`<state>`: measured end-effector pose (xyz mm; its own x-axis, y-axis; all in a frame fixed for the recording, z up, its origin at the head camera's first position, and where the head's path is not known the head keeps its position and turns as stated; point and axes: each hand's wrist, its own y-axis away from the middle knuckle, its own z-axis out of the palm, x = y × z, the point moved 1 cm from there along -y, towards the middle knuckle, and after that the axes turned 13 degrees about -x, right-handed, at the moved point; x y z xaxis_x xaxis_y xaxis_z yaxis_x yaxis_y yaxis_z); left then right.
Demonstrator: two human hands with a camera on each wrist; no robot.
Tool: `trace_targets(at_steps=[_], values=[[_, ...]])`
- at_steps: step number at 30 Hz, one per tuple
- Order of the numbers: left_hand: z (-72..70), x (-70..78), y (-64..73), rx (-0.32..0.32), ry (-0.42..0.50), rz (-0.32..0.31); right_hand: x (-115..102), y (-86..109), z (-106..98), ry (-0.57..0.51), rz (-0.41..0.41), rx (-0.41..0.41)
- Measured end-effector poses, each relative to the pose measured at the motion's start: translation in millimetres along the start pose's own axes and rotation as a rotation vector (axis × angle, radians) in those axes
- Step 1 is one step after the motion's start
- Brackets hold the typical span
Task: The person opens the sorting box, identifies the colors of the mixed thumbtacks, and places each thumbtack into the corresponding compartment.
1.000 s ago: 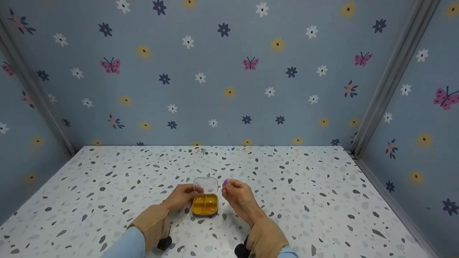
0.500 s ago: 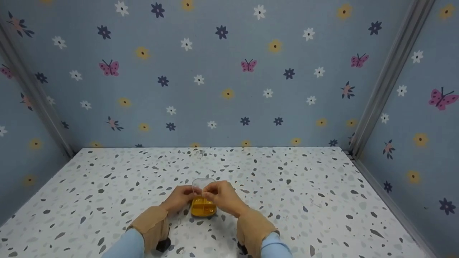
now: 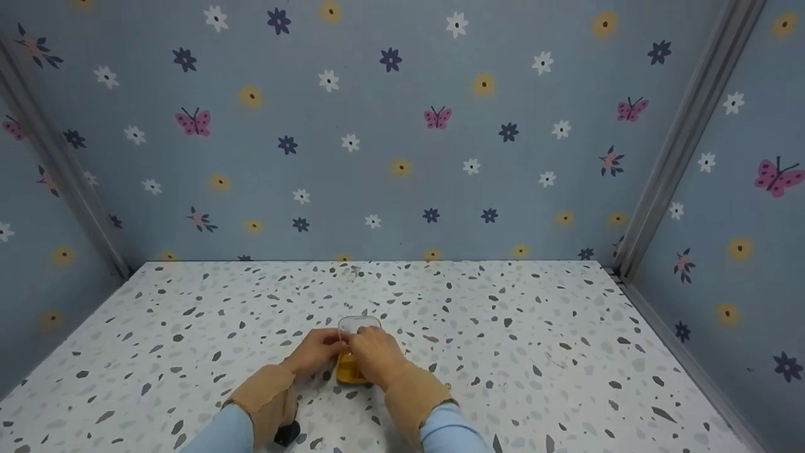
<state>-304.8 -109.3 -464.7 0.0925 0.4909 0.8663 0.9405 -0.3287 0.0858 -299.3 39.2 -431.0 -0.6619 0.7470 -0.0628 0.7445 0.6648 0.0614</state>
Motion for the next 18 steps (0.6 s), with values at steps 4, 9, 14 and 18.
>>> trace_targets(at_steps=[4,9,14,18], values=[[0.0,-1.6,-2.2,-0.006,-0.001,-0.026,-3.3,-3.5,2.5,0.076,0.009,-0.032],[-0.4,-1.5,-2.7,-0.010,-0.011,-0.031,-7.1,-6.8,1.9,0.123,0.054,-0.056],[-0.4,0.0,-1.1,-0.007,-0.017,-0.030,-10.5,-11.4,2.2,0.094,0.129,-0.083],[0.1,1.0,-0.6,-0.008,-0.002,-0.044,-12.3,-13.8,2.7,0.076,0.175,-0.101]])
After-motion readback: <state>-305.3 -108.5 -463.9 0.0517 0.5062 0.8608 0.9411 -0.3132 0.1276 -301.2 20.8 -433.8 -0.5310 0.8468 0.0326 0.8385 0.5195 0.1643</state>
